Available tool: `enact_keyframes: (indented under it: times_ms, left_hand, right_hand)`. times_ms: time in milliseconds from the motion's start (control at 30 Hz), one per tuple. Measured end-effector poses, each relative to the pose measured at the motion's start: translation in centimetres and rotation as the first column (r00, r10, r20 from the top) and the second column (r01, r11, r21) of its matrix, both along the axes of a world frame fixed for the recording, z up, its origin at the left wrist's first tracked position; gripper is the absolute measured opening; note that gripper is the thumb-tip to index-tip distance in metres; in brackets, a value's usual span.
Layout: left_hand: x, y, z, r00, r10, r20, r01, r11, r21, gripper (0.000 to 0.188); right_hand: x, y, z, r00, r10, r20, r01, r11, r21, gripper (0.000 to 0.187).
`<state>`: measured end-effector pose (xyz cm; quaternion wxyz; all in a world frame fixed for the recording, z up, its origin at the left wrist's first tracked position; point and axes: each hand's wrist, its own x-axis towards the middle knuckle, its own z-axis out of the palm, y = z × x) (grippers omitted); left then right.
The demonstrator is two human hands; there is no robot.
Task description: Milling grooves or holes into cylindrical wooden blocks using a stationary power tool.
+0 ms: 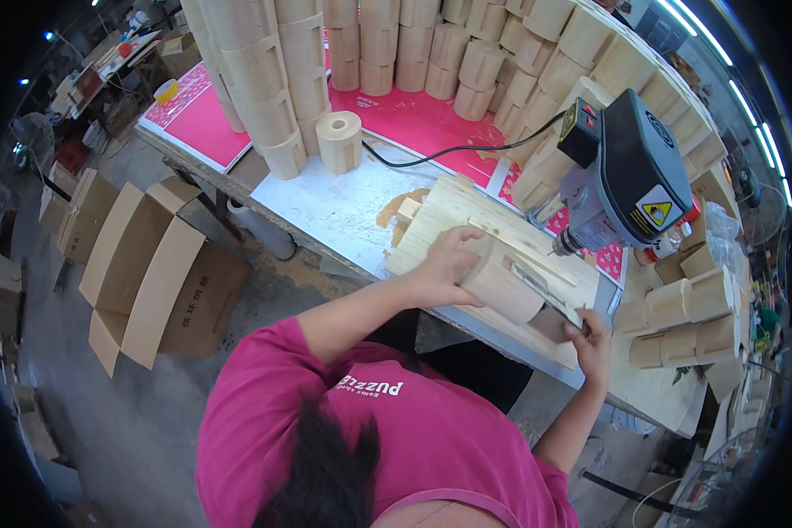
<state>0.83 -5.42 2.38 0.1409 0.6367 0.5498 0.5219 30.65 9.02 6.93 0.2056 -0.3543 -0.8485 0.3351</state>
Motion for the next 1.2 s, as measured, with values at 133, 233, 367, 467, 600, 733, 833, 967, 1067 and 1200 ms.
enact_keyframes:
  times_ms: [133, 233, 367, 467, 600, 733, 833, 967, 1067, 1200]
  left_hand:
    - [-5.8, -4.7, 6.2, 0.948, -0.090, 0.305, 0.093, 0.996, 0.005, 0.039]
    - [-11.2, -5.7, 9.7, 0.952, 0.204, 0.230, -0.196, 0.979, -0.058, 0.035]
    - [-19.4, -3.9, 11.1, 0.892, 0.451, -0.013, -0.450, 0.890, -0.076, 0.032]
    - [-23.0, -1.9, 10.9, 0.719, 0.617, -0.321, -0.638, 0.768, 0.048, 0.034]
    - [-25.0, -0.3, 10.5, 0.610, 0.636, -0.472, -0.710, 0.704, 0.030, 0.039]
    - [-25.6, 0.1, 10.5, 0.609, 0.638, -0.472, -0.726, 0.688, -0.007, 0.042]
    - [-25.7, 0.4, 10.1, 0.572, 0.660, -0.487, -0.728, 0.682, 0.068, 0.038]
    - [-24.9, 0.0, 10.4, 0.599, 0.660, -0.455, -0.712, 0.698, 0.076, 0.040]
    - [-24.7, 0.1, 10.0, 0.603, 0.680, -0.417, -0.701, 0.702, 0.130, 0.040]
    - [-25.5, -0.4, 8.9, 0.588, 0.716, -0.377, -0.678, 0.690, 0.252, 0.043]
  right_hand:
    - [0.8, -3.3, -0.4, 0.944, -0.076, -0.320, -0.020, 0.957, -0.288, 0.024]
    - [1.6, -4.8, -0.7, 0.918, -0.181, -0.352, -0.006, 0.882, -0.471, 0.019]
    - [1.4, -5.3, -1.9, 0.906, -0.204, -0.371, -0.021, 0.853, -0.521, 0.016]
    - [0.7, -5.7, -1.6, 0.908, -0.214, -0.360, -0.005, 0.854, -0.521, 0.017]
    - [0.6, -5.9, -1.4, 0.918, -0.195, -0.345, -0.007, 0.862, -0.507, 0.018]
    - [1.1, -5.8, -1.4, 0.924, -0.186, -0.334, -0.003, 0.870, -0.494, 0.016]
    - [0.8, -5.4, -1.1, 0.918, -0.189, -0.349, -0.018, 0.858, -0.514, 0.016]
    - [0.5, -4.8, -1.0, 0.922, -0.183, -0.341, -0.005, 0.875, -0.484, 0.017]
    - [0.6, -4.6, -1.2, 0.917, -0.207, -0.342, 0.018, 0.875, -0.484, 0.018]
    - [0.5, -4.2, -1.3, 0.927, -0.224, -0.300, 0.029, 0.842, -0.539, 0.019]
